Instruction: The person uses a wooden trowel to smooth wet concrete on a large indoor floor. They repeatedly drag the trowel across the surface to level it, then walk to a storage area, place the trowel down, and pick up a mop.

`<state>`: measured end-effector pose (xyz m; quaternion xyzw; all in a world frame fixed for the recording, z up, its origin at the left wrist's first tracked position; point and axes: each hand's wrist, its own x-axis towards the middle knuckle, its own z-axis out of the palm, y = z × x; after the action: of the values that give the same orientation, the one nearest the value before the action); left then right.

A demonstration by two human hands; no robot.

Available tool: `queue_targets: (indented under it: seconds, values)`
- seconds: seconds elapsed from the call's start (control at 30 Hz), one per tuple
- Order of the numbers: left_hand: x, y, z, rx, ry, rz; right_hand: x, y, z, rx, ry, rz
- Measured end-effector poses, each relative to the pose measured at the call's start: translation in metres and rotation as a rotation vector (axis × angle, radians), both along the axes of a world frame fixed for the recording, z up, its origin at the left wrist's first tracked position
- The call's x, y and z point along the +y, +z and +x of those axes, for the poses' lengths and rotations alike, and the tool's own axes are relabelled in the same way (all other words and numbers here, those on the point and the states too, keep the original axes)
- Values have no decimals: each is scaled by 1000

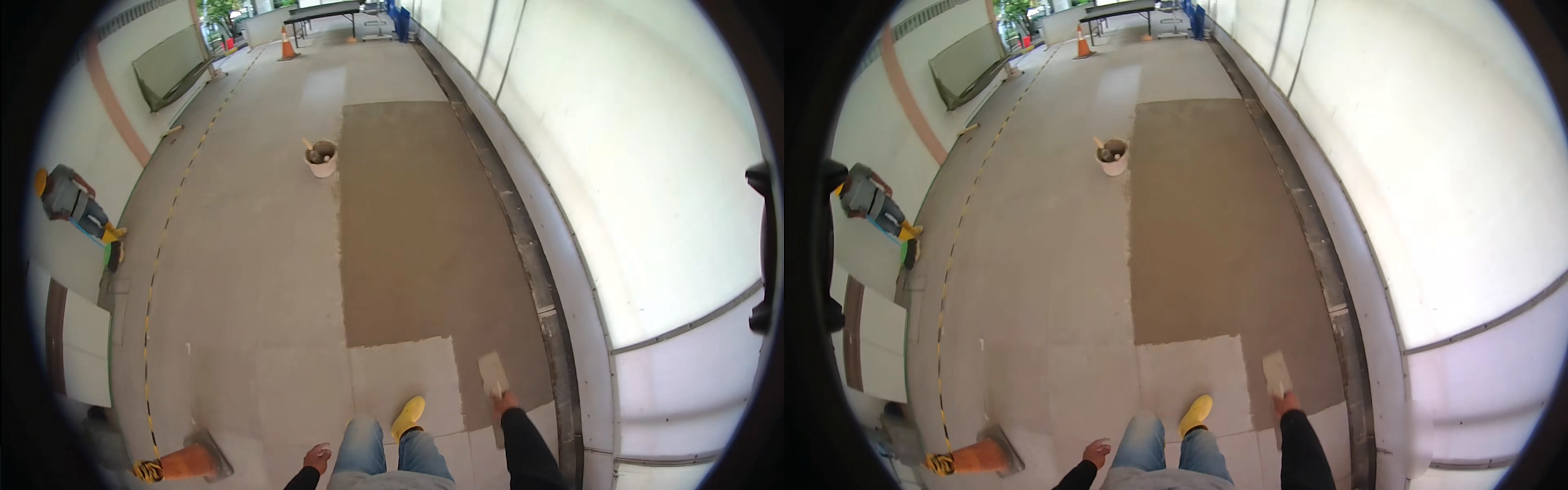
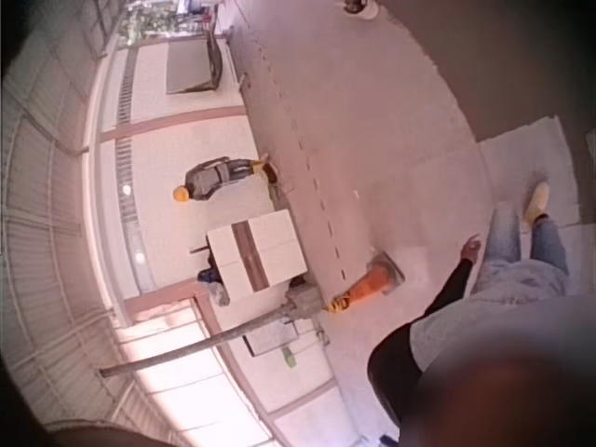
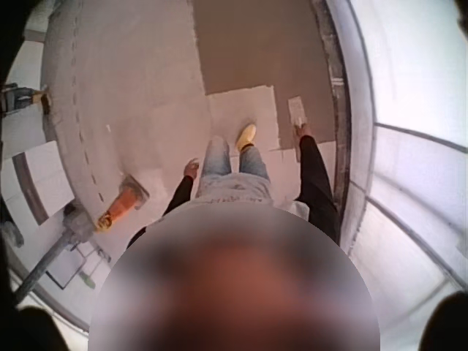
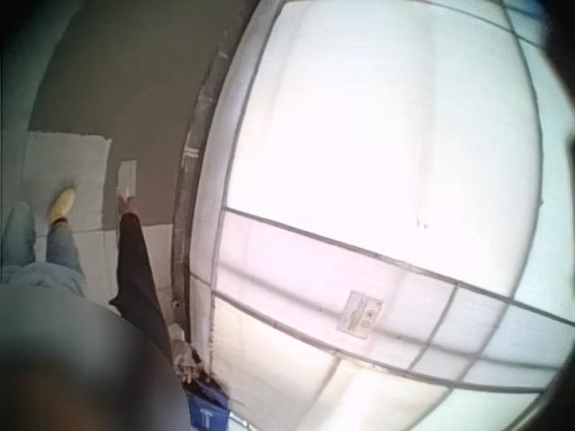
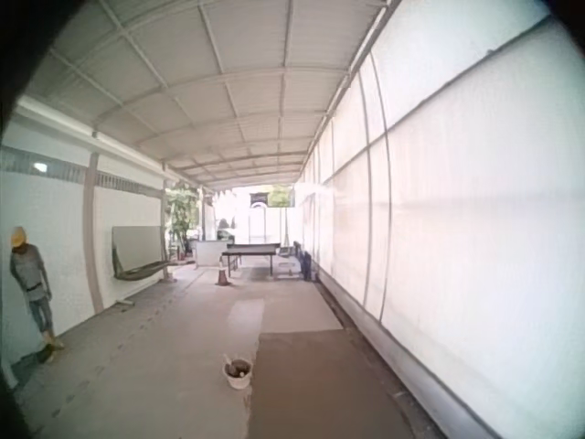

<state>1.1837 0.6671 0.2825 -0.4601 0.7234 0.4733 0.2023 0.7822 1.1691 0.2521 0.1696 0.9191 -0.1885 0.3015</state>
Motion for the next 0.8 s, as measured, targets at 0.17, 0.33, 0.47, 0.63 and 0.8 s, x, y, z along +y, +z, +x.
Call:
queue_targets:
  seconds: [0.17,0.33,0.47,0.63,0.8]
  values:
    - [19,41,-123,62,-58,28,-56,-26,-154,142,108,-107]
    - [15,17,-243,102,-190,122,-120,-118,-232,49,-43,-317]
    - [12,-59,-344,282,-380,-1,-171,-245,-291,8,-95,-430]
    - [36,-151,-458,384,-723,-447,-225,-407,-376,130,-13,-611]
    - [33,-198,-540,336,-638,-558,-256,-500,-453,109,-74,-813]
